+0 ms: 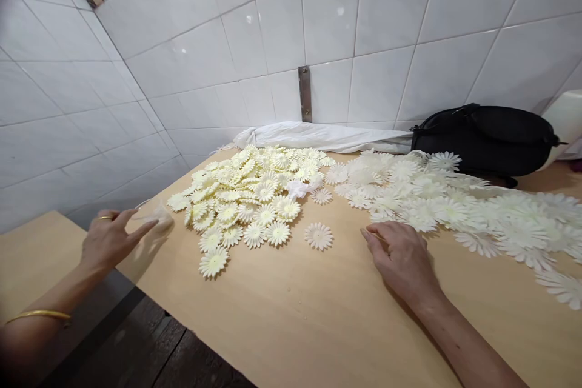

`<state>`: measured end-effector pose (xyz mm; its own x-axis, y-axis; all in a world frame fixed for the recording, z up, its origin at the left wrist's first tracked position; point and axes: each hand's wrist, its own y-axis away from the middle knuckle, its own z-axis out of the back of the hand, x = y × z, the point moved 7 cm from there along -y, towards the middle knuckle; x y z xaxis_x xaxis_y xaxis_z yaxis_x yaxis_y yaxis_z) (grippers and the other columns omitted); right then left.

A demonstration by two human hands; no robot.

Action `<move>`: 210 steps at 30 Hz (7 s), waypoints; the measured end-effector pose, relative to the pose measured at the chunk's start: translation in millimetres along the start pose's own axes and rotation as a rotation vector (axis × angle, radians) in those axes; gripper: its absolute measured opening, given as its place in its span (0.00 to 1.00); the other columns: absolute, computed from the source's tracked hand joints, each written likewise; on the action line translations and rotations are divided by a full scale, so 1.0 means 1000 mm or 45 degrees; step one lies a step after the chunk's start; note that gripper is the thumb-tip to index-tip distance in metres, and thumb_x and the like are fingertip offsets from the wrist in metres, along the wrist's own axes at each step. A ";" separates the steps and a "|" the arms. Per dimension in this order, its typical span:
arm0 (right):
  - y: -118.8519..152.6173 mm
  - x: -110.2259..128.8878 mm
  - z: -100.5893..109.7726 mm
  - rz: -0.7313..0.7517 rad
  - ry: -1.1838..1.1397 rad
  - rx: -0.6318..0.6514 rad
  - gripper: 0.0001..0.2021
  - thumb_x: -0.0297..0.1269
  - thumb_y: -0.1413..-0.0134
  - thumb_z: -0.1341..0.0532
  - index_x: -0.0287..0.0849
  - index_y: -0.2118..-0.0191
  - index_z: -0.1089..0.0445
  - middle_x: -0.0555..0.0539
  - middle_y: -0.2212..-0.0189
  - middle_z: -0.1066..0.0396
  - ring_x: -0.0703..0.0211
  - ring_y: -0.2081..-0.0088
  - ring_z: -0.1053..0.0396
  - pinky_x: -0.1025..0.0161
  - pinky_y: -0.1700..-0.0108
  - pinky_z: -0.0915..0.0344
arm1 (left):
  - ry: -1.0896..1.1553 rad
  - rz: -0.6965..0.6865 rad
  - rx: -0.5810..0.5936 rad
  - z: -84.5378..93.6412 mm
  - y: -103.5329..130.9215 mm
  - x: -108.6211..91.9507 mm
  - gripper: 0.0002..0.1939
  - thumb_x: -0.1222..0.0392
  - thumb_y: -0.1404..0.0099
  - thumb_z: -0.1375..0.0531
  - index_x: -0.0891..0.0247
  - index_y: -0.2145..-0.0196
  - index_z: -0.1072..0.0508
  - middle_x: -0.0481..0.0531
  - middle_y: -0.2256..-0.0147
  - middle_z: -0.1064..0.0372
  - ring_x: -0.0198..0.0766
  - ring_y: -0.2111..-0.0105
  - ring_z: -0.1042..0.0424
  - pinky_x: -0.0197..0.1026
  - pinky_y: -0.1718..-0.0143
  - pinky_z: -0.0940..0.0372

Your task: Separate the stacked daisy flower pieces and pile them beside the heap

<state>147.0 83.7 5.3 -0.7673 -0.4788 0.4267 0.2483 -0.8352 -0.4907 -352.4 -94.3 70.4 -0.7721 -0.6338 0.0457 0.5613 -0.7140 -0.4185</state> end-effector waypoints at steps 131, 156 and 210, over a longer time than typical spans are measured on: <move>0.005 -0.001 -0.012 -0.556 -1.385 0.093 0.13 0.45 0.54 0.41 0.41 0.77 0.39 0.54 0.81 0.40 0.69 0.79 0.44 0.70 0.76 0.47 | 2.698 0.316 1.257 -0.014 0.098 -0.377 0.10 0.74 0.59 0.43 0.66 0.77 0.38 0.49 0.78 0.32 0.36 0.78 0.30 0.38 0.74 0.36; 0.005 0.009 -0.009 -0.424 -1.216 0.240 0.14 0.46 0.56 0.39 0.40 0.77 0.39 0.56 0.83 0.43 0.69 0.81 0.48 0.68 0.79 0.54 | 2.398 0.291 2.023 -0.017 0.146 -0.401 0.18 0.47 0.49 0.41 0.67 0.72 0.34 0.47 0.82 0.38 0.29 0.88 0.40 0.32 0.88 0.47; 0.009 0.015 -0.018 -0.655 -1.646 0.298 0.17 0.51 0.54 0.43 0.41 0.67 0.32 0.49 0.74 0.36 0.64 0.72 0.39 0.65 0.68 0.40 | 2.316 -0.173 1.285 0.001 0.126 -0.388 0.15 0.52 0.53 0.37 0.67 0.84 0.34 0.44 0.87 0.45 0.26 0.85 0.49 0.33 0.82 0.54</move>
<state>126.9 73.7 -6.5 0.2439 0.0892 0.9657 0.2994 -0.9541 0.0125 17.7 61.1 0.4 0.1910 -0.0794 -0.9784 -0.0688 -0.9954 0.0673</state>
